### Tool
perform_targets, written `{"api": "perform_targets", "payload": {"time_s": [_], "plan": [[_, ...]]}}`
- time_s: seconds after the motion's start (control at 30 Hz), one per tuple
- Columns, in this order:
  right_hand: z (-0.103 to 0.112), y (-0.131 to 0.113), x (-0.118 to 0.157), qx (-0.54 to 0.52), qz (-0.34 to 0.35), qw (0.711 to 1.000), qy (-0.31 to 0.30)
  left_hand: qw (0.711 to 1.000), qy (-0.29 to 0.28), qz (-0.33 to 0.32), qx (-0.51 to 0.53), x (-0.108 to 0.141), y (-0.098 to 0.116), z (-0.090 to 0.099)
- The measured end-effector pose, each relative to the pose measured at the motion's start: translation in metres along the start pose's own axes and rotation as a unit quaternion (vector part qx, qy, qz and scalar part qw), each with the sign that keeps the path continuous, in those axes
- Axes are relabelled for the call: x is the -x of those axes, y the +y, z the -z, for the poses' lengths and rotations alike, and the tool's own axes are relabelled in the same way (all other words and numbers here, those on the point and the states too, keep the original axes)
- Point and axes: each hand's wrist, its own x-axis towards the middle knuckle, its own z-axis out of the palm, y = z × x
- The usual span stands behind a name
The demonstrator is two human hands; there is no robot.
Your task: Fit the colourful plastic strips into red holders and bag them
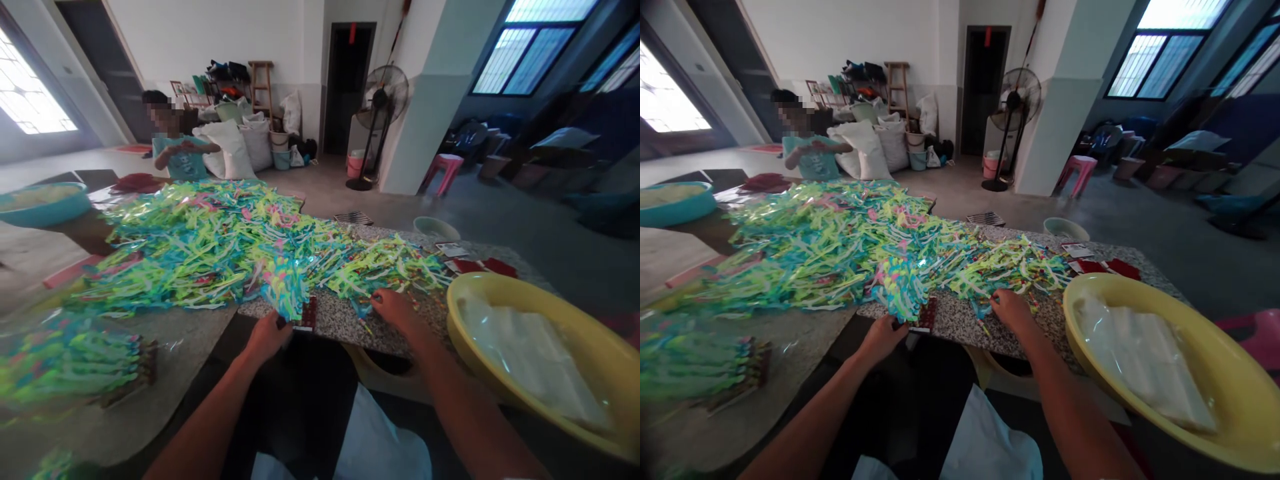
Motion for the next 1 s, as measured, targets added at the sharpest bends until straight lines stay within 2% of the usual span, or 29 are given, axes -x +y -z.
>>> {"api": "perform_targets", "payload": {"time_s": [0.13, 0.2, 0.27, 0.33, 0.43, 0.5, 0.6, 0.83, 1.0], "plan": [[0.009, -0.006, 0.004, -0.014, 0.004, 0.999, 0.034, 1.000, -0.002, 0.001, -0.003, 0.000, 0.000, 0.000], [0.012, -0.018, 0.008, -0.085, 0.001, 0.995, 0.058, 1.000, -0.004, 0.002, -0.006, 0.000, 0.000, -0.001], [0.009, -0.037, 0.014, -0.203, 0.005, 0.977, 0.057, 1.000, -0.003, 0.005, -0.007, 0.000, 0.000, -0.001], [0.000, -0.062, 0.022, -0.316, 0.014, 0.948, 0.026, 1.000, -0.001, 0.005, -0.006, 0.000, 0.000, -0.001], [-0.020, -0.103, 0.031, -0.392, 0.039, 0.919, -0.007, 1.000, 0.001, 0.007, -0.001, 0.001, 0.001, 0.000], [-0.033, -0.124, 0.034, -0.389, 0.069, 0.919, 0.011, 1.000, 0.002, 0.006, 0.004, 0.001, 0.002, 0.000], [-0.045, -0.143, 0.034, -0.352, 0.108, 0.929, 0.033, 1.000, 0.003, 0.004, -0.002, 0.001, 0.002, 0.000], [-0.050, -0.153, 0.031, -0.217, 0.149, 0.963, 0.051, 1.000, -0.004, -0.007, 0.015, 0.001, 0.004, 0.002], [-0.043, -0.159, 0.036, -0.113, 0.158, 0.981, 0.015, 1.000, -0.003, 0.003, 0.009, 0.001, 0.006, 0.002]]}}
